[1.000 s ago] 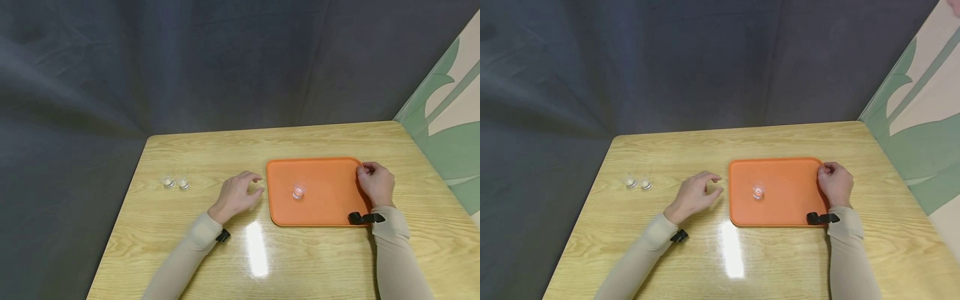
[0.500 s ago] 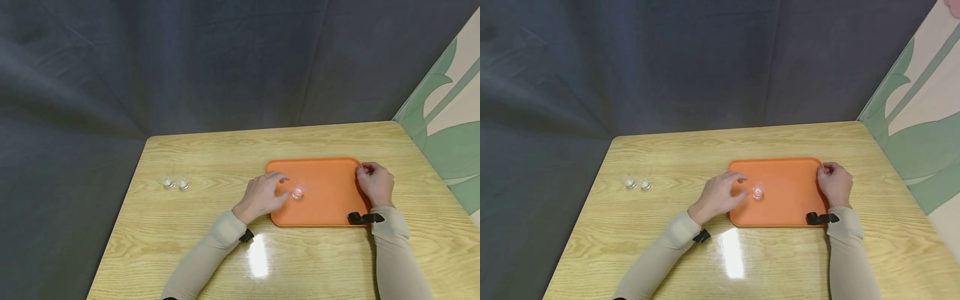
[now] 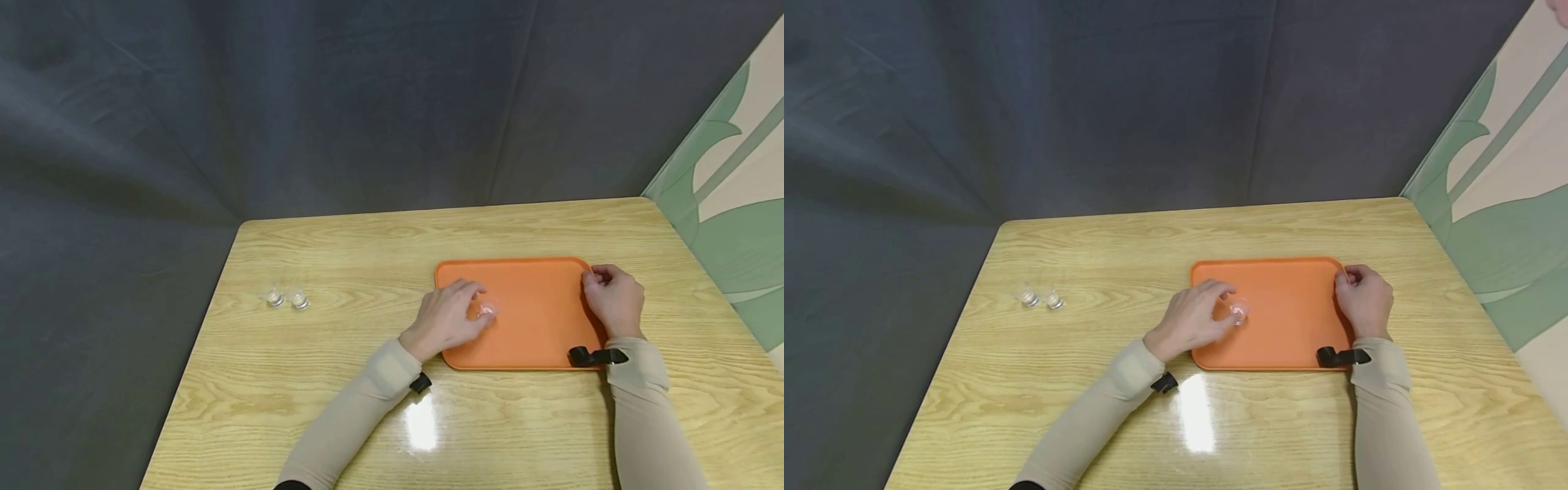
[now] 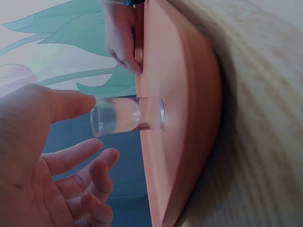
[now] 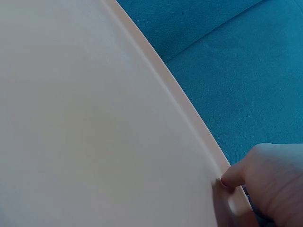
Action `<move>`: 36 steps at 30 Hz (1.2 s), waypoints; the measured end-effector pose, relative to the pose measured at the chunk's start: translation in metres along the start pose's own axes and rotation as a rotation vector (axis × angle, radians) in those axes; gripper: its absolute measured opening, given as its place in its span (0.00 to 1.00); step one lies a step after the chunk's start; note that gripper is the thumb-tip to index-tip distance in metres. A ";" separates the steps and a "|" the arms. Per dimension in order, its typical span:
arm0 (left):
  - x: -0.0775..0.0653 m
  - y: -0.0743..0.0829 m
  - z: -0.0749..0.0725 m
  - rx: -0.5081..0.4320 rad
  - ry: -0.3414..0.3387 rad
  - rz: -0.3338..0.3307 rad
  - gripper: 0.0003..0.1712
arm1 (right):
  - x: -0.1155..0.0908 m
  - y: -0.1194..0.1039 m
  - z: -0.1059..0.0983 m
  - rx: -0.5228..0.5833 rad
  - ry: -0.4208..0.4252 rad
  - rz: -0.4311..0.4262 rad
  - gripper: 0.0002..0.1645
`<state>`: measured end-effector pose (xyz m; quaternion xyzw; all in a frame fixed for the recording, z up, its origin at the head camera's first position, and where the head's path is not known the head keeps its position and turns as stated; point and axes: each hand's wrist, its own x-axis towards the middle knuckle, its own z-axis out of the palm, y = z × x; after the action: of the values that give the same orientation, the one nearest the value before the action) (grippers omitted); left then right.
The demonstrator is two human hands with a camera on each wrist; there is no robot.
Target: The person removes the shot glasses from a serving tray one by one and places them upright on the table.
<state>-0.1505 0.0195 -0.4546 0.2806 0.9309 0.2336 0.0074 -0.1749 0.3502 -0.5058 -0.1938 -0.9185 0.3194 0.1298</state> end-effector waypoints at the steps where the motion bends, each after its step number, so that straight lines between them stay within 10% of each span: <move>1: 0.001 0.000 0.002 0.008 -0.004 0.001 0.26 | 0.000 0.000 0.000 0.001 -0.001 0.001 0.26; 36: -0.005 -0.001 0.003 0.030 0.002 0.012 0.21 | -0.001 -0.002 -0.001 0.005 -0.006 0.022 0.27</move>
<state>-0.1463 0.0172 -0.4579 0.2862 0.9325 0.2202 0.0007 -0.1744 0.3483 -0.5039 -0.2024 -0.9160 0.3235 0.1242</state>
